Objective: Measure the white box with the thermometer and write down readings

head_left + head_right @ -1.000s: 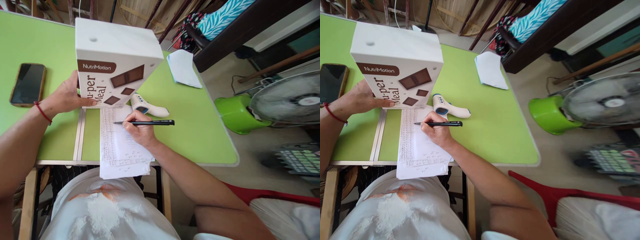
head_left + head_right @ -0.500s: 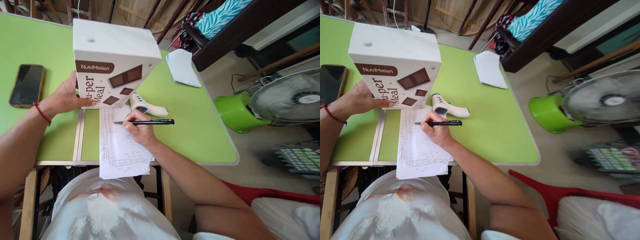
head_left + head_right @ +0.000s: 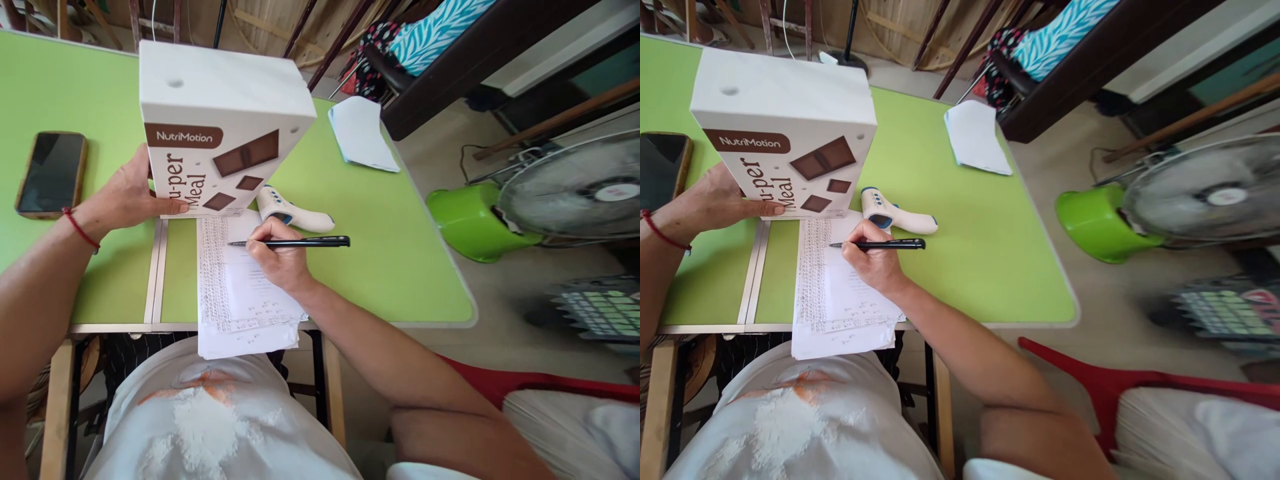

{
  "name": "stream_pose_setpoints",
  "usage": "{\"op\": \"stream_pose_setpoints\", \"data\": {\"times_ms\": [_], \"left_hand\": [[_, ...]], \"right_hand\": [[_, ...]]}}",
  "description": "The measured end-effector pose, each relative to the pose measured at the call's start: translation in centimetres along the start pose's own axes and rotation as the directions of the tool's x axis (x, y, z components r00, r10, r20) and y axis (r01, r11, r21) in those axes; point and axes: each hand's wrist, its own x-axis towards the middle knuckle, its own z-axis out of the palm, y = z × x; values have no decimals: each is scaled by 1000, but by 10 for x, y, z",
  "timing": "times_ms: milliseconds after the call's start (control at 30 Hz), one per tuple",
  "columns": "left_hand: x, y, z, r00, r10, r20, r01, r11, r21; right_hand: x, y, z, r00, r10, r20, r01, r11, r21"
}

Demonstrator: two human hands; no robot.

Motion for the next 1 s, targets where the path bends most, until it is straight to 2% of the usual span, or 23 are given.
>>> {"op": "stream_pose_setpoints", "data": {"times_ms": [300,433,600,800,1000], "left_hand": [[-1,0,-1,1000,-2,19,1,998,67],[0,1,-1,999,29,14,-30,998,59],[0,1,-1,1000,12,8,-13,998,61],[0,1,-1,1000,-9,5,9,998,64],[0,6,-1,1000,17,10,-17,1000,20]], "right_hand": [[-1,1,0,1000,7,20,-7,999,-32],[-1,1,0,1000,4,10,-4,1000,-26],[0,-1,0,999,6,-33,-7,1000,-17],[0,-2,-1,1000,27,3,-27,999,-40],[1,-2,-1,999,29,-35,-30,999,-24]]}}
